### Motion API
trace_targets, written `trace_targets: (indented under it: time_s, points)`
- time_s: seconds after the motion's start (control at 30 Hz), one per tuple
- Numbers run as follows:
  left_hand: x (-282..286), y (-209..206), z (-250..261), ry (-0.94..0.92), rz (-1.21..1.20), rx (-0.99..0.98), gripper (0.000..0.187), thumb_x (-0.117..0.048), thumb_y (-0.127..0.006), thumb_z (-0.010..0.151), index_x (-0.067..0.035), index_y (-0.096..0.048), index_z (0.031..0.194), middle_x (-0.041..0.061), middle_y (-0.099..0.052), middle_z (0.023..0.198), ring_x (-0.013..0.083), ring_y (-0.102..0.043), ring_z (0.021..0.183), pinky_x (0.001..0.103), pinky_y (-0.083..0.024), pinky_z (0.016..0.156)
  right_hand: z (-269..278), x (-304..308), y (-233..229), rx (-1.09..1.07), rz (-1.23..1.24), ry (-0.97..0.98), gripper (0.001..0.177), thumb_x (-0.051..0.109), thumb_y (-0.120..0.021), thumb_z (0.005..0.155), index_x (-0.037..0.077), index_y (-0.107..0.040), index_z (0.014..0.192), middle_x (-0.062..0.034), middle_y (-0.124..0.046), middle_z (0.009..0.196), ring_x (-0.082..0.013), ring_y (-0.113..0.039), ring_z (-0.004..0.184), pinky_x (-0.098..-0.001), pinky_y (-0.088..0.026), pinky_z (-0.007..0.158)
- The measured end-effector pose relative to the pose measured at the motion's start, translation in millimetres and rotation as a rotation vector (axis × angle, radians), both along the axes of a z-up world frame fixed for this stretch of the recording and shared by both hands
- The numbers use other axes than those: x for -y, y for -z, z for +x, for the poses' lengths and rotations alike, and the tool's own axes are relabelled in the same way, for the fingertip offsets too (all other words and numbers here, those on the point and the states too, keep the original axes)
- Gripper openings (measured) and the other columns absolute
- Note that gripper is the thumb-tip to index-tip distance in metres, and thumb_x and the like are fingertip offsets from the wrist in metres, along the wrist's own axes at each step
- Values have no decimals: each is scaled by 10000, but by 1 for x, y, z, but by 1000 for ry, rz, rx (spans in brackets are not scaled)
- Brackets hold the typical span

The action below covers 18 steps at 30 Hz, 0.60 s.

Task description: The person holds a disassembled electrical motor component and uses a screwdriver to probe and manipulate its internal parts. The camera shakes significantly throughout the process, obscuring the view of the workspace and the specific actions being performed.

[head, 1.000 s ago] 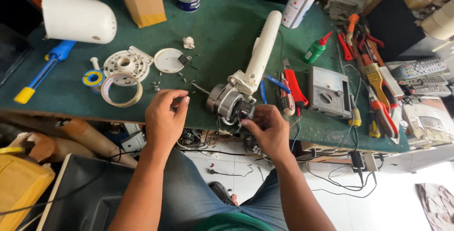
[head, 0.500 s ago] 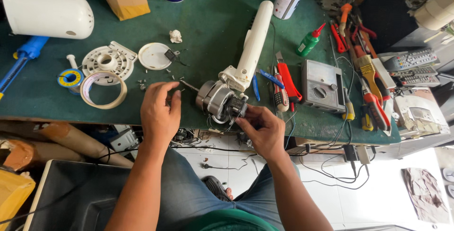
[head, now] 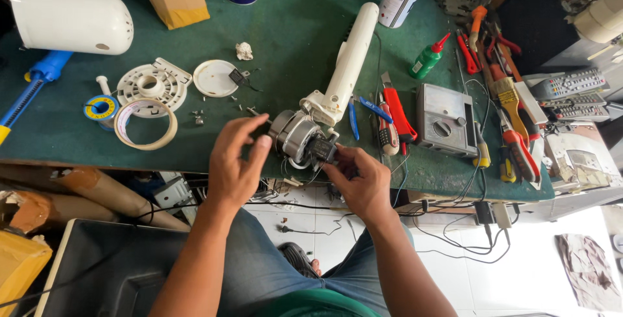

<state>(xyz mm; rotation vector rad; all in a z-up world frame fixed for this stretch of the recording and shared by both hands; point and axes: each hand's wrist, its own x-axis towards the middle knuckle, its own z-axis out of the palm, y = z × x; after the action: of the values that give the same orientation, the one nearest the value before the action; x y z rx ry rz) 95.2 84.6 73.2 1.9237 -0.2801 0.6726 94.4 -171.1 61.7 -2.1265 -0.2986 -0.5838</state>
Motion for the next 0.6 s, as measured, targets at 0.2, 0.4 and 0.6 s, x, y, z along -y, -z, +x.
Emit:
trace_targets:
  time_s: [0.2, 0.4, 0.6]
  points:
    - [8, 12, 3, -81, 168, 19, 528, -484, -682, 971, -217, -703, 1426, 66, -736, 1146, 371, -686, 1091, 520, -471, 924, 3, 3, 1, -18, 27, -40, 364, 171, -970, 753, 100, -821, 1077, -54, -805, 733, -187, -731, 577, -309, -598, 605]
    - [9, 9, 0, -100, 151, -1, 589, -569, -651, 953, -219, -711, 1424, 51, -745, 1058, 337, -688, 1079, 504, -439, 933, 8, 6, 5, -2, 41, -58, 359, 147, -986, 743, 81, -825, 1057, -79, -808, 743, -202, -739, 581, -315, -599, 618]
    - [10, 9, 0, -124, 128, 37, 613, -532, -756, 877, -224, -722, 1405, 18, -738, 994, 312, -696, 1061, 468, -449, 913, 6, 0, -1, 37, 112, -79, 344, 79, -996, 739, 4, -803, 1013, -135, -808, 761, -203, -749, 587, -300, -599, 566]
